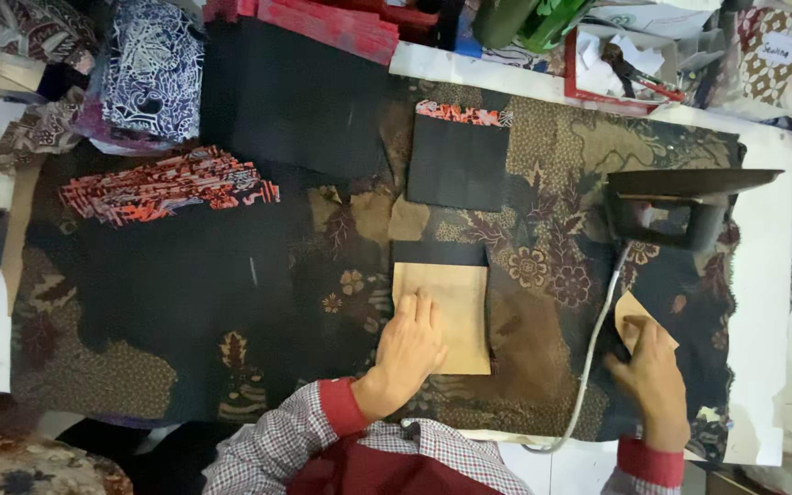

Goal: The person irons small rectangular pieces of black fabric on a patterned work surface. They repeatedly place a brown paper template over the fabric, press it with an iron, remove the template, and fold the fabric edges before repeating the process on multiple pieces.

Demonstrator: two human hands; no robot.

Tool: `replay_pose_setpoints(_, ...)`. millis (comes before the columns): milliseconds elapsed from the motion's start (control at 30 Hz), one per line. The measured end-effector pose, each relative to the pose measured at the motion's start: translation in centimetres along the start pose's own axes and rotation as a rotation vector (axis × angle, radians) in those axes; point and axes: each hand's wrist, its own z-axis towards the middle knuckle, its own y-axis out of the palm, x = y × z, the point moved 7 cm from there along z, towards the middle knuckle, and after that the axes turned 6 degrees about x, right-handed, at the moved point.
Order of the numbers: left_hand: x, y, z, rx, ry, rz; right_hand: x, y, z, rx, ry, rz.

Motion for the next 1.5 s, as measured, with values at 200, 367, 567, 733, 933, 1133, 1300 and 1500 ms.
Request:
replay_pose_setpoints(200, 1.2, -0.1, -0.3, -0.076, 0.166, 0.149, -1.6, -1.5, -0.1, 0.214, -0.088, -0.122)
replay_pose_setpoints(367, 1.1, -0.3, -0.6, -0.02, 0.091, 0.076, -5.7, -5.0, -1.0, 0.258, -0.02, -0.069)
replay_pose_setpoints(567, 3.6, 1.9, -1.3, 0.045, 0.11, -0.051, -21.1, -9.7, -2.0, 0.207, -0.584, 0.682)
replay_pose_setpoints(733, 6.0, 4.5, -1.5, 0.081, 0.103, -0.05, -35.5, -4.7, -3.5, 0.012, -1.469, 0.367)
replay_pose_setpoints(933, 6.5, 2.4, -2.6, 0.186, 0.112, 0.069, -38.4, 2.1, -6.2, -0.217, -1.905, 0.206)
replay_pose_setpoints(1133, 6.2, 0.7, -1.8, 0.153, 0.147, 0.063, -35.3, 2.9, -3.7, -0.333, -1.79, 0.292)
replay_pose_setpoints(1300, 5.9, 0.6, -1.3, 0.211, 0.116, 0.02, -35.2, 2.6, -3.2, -0.321, -1.703, 0.353)
replay_pose_setpoints(1500, 5.6, 1.1, -0.8, 0.177, 0.113, -0.014, -35.8, 2.3, -0.7, -0.284, -1.581, 0.35)
